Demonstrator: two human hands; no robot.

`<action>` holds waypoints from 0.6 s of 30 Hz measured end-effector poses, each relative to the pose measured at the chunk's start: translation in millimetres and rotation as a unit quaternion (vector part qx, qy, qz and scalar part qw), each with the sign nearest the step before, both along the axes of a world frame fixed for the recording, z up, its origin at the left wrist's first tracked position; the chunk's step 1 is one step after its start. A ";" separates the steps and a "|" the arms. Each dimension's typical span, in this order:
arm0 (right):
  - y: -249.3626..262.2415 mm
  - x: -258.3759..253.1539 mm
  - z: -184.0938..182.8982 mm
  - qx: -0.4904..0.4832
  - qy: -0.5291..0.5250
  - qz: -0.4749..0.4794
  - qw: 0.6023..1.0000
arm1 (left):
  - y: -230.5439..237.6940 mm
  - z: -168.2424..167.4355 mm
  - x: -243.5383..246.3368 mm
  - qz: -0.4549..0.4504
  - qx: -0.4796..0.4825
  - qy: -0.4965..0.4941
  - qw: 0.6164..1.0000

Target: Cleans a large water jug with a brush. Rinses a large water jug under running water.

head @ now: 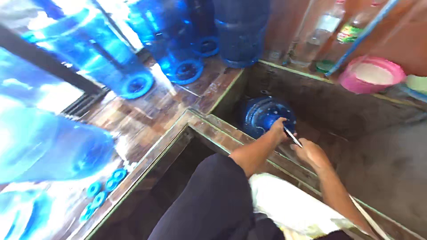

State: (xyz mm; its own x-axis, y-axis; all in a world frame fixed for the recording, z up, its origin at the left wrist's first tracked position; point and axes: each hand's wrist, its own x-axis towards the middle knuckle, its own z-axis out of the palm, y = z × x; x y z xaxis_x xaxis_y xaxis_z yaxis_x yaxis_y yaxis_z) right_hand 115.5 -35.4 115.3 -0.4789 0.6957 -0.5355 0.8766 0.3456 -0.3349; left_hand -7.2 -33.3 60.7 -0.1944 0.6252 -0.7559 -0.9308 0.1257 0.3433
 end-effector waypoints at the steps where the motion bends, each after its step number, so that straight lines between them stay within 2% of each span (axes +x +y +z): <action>1: -5.7 5.1 -1.2 0.008 0.013 0.014 1.000 | -0.9 0.9 -3.5 0.005 -0.006 0.008 1.000; 5: -22.0 44.2 -6.7 0.028 0.059 0.017 0.998 | 0.5 0.1 0.5 -0.012 -0.006 0.057 0.998; 9: -27.1 71.3 -0.2 0.050 0.084 0.020 0.995 | -4.9 -1.8 6.0 -0.107 -0.002 0.161 0.981; 15: -30.1 93.2 17.2 0.083 0.031 0.027 0.996 | 12.6 -7.9 16.2 -0.132 -0.042 0.098 0.985; 18: -38.2 99.1 36.8 0.078 0.000 0.054 0.995 | 9.2 -8.5 18.2 -0.141 -0.035 0.107 0.984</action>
State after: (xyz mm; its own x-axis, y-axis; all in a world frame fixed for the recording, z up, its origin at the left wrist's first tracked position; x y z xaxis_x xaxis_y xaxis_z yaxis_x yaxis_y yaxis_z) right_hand 214.6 -73.5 152.1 -0.5557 0.7148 -0.4245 0.8312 0.4866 -0.2688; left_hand 10.9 -24.1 52.2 -0.1797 0.6253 -0.7594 -0.7630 0.3987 0.5088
